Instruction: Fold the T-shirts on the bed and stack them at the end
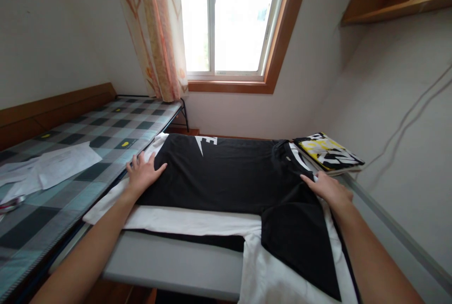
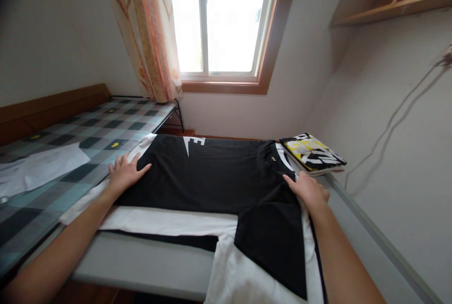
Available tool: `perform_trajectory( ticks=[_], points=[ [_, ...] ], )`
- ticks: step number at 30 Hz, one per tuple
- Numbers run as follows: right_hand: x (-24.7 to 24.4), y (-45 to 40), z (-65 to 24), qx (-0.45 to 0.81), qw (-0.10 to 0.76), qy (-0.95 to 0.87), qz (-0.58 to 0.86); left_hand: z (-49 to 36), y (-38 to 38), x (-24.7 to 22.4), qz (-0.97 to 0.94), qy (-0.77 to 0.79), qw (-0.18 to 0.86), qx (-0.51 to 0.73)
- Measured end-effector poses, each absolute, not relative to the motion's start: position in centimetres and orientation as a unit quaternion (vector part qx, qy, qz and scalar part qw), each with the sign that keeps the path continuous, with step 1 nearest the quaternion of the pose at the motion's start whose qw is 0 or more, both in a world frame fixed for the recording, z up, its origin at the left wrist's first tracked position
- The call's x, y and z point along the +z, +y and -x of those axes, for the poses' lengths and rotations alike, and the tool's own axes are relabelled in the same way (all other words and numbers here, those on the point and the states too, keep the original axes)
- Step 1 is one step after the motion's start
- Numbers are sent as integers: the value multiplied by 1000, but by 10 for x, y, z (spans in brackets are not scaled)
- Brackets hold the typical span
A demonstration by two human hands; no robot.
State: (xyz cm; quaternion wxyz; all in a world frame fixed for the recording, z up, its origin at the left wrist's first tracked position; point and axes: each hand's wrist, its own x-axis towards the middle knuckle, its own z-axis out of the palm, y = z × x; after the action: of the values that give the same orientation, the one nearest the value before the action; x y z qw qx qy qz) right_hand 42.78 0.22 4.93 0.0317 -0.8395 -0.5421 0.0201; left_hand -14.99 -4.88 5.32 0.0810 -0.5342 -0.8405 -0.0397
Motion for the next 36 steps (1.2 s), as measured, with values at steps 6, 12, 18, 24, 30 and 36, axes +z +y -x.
perform_trajectory(
  ticks=[6,12,18,24,30,36],
  points=[
    [48,2,-420,3,29,-564,825,178,-55,66,479,-877,35,-19],
    [53,-3,-404,10,41,-605,795,172,-55,61,519,-843,138,-9],
    [61,-10,-392,22,42,-591,806,168,-55,63,542,-834,103,-7],
    [52,-12,-387,-12,57,-628,776,168,-56,66,548,-831,93,1],
    [50,-10,-380,-7,51,-625,779,165,-52,56,579,-806,122,2],
    [56,2,-372,18,51,-632,773,156,-45,58,588,-800,116,4]
  ],
)
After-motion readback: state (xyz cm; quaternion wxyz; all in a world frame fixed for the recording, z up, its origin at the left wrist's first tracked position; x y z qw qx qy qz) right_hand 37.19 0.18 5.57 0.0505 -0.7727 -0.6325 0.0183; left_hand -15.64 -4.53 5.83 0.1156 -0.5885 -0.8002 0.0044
